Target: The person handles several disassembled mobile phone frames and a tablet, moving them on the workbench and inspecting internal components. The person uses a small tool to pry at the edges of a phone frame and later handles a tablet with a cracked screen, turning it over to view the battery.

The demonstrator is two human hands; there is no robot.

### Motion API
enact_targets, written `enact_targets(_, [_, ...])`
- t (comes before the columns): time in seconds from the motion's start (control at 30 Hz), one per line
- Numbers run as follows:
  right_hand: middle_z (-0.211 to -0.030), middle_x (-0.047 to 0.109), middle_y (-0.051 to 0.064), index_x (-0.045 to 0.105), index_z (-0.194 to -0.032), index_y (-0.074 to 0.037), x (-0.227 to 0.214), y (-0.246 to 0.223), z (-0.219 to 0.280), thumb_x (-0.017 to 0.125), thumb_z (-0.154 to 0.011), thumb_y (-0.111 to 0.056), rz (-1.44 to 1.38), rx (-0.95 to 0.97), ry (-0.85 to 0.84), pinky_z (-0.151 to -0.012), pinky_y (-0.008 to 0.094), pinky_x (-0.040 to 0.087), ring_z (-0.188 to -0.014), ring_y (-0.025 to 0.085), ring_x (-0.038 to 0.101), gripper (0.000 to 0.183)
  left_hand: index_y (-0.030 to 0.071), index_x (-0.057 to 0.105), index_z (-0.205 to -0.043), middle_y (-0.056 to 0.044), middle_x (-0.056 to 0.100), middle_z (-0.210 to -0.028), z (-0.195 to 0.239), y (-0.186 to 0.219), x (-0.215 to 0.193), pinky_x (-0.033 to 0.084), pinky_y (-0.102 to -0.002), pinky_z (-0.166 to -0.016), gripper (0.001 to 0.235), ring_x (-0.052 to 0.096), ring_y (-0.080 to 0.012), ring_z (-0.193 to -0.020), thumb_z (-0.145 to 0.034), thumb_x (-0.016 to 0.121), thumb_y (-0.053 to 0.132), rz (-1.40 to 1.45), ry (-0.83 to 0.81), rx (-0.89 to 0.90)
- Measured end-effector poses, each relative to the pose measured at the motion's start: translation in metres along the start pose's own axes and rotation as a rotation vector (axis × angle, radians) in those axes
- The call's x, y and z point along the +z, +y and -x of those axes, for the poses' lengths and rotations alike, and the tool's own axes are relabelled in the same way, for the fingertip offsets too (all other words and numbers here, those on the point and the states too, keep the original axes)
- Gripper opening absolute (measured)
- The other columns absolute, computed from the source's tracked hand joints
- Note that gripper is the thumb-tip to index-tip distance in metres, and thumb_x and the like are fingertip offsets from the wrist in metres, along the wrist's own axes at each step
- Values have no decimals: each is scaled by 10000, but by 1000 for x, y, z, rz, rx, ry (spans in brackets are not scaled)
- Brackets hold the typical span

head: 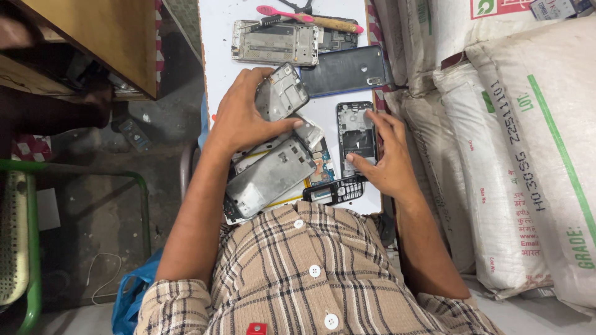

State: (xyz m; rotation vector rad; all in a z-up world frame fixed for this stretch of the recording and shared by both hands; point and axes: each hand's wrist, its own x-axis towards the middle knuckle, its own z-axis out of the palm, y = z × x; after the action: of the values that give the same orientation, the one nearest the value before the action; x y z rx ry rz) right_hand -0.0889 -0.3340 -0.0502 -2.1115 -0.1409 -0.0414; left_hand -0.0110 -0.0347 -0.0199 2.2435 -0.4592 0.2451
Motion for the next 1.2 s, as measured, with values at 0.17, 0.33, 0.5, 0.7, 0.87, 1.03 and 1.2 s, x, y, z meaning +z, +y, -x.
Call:
enact_targets(0.17, [-1549, 389, 182, 611, -1413, -171, 4, -25, 8, 898, -769, -290, 465, -278, 80, -1190, 482, 395, -1426, 363, 449, 715, 65, 579, -1367, -185, 570, -1199, -8, 3, 7, 504, -475, -947, 913, 599, -379, -1130, -645, 965, 470, -95, -19, -113])
enact_targets(0.33, [-1516, 474, 158, 537, -1445, -116, 11, -51, -7, 902, -665, -515, 515, -394, -213, -1157, 538, 260, -1422, 394, 408, 950, 79, 592, -1385, -184, 576, -1283, -6, 5, 4, 448, -511, -1033, 891, 538, -395, -1227, -687, 973, 480, -150, 22, 9])
enact_targets(0.5, [-1499, 538, 139, 453, -1511, -111, 8, -55, -24, 874, -653, -545, 500, -428, -317, -1171, 523, 238, -1426, 368, 417, 1050, 22, 529, -1436, -211, 554, -1405, 32, -16, -21, 409, -509, -1096, 940, 513, -409, -1295, -708, 975, 415, -220, 100, -55])
enact_targets(0.7, [-1451, 578, 129, 477, -1513, -127, 11, -48, -19, 892, -662, -468, 462, -440, -305, -1166, 517, 274, -1406, 349, 456, 1007, -6, 367, -1567, -257, 458, -1554, 101, -45, -29, 379, -444, -1213, 962, 458, -365, -1460, -802, 881, 271, 273, 161, -334])
enact_targets(0.87, [-1392, 579, 111, 508, -1474, -152, 15, -44, -20, 919, -627, -422, 330, -441, -315, -1168, 503, 305, -1331, 355, 472, 979, -6, 194, -1670, -256, 302, -1725, 117, -53, 6, 232, -419, -1317, 976, 301, -353, -1615, -924, 792, 194, 661, 180, -225])
enact_targets(1.03, [-1270, 542, 125, 540, -1385, -155, 17, -45, -26, 970, -524, -359, 344, -334, -367, -1082, 520, 310, -1242, 379, 434, 983, 13, 158, -1666, -263, 202, -1711, 97, -56, 10, 274, -436, -1311, 1005, 297, -372, -1598, -938, 824, 207, 393, 268, -189])
enact_targets(1.2, [-1207, 536, 134, 537, -1289, -114, 18, -45, -25, 994, -497, -330, 316, -332, -355, -1046, 508, 343, -1199, 376, 441, 939, 55, 260, -1657, -252, 256, -1702, 89, -45, -5, 268, -460, -1320, 954, 283, -387, -1613, -914, 836, 221, 163, 222, -109])
